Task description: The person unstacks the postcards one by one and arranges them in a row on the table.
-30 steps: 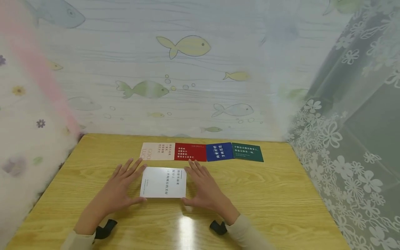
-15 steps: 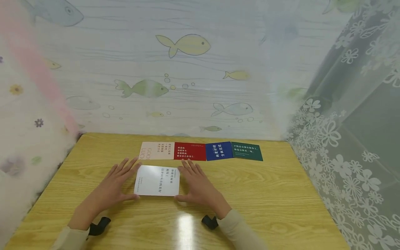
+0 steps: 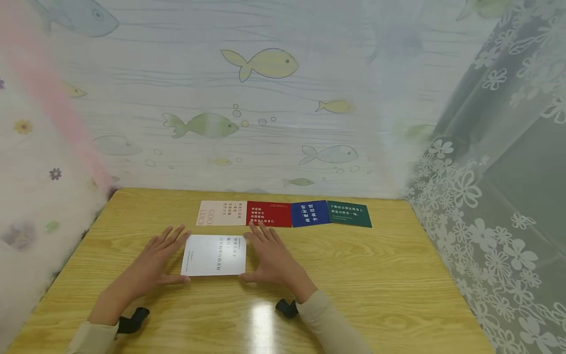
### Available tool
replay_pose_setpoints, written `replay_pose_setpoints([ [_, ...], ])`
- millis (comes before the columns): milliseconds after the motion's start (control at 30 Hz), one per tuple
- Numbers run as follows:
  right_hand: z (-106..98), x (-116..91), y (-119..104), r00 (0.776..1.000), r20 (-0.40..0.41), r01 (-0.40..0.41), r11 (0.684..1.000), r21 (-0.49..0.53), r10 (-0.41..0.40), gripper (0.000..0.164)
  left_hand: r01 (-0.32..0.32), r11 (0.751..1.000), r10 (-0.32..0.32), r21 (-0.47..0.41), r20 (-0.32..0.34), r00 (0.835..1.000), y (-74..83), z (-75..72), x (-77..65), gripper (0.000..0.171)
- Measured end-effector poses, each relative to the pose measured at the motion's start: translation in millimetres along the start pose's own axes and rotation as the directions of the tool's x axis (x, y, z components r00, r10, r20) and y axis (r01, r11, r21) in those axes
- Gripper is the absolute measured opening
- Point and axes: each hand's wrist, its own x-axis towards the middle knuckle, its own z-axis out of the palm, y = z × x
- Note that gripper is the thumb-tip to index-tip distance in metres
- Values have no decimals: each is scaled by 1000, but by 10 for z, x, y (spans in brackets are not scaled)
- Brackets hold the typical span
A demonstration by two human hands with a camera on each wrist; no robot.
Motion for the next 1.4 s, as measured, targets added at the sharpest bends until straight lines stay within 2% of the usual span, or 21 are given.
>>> replay_pose_setpoints([
  [100,8,41,-24,1000,5,1,1000,2,-1,100,16,1000,-16,-20,4,1000,-42,-13,-9,107],
  [300,25,165,-65,1000,12,13,1000,-10,-13,101,26,1000,-26,4,-4,1000,-159,-38,4,108],
  [433,49,267,-84,1000,27,-1,1000,-11,1,102,35,999,-35,10,10,999,-233,-81,32,107],
  [767,73,519,-119,997,74,-24,1000,-12,25,102,54,998,-52,-42,46,998,-469,-130,111,105],
  [933,84,656,-106,995,93,-21,999,-25,23,102,59,998,-58,-16,59,997,-558,-164,168,105],
  [1400,200,925,-31,992,124,-16,998,61,8,99,71,997,-70,-7,88,994,-790,-209,249,105],
])
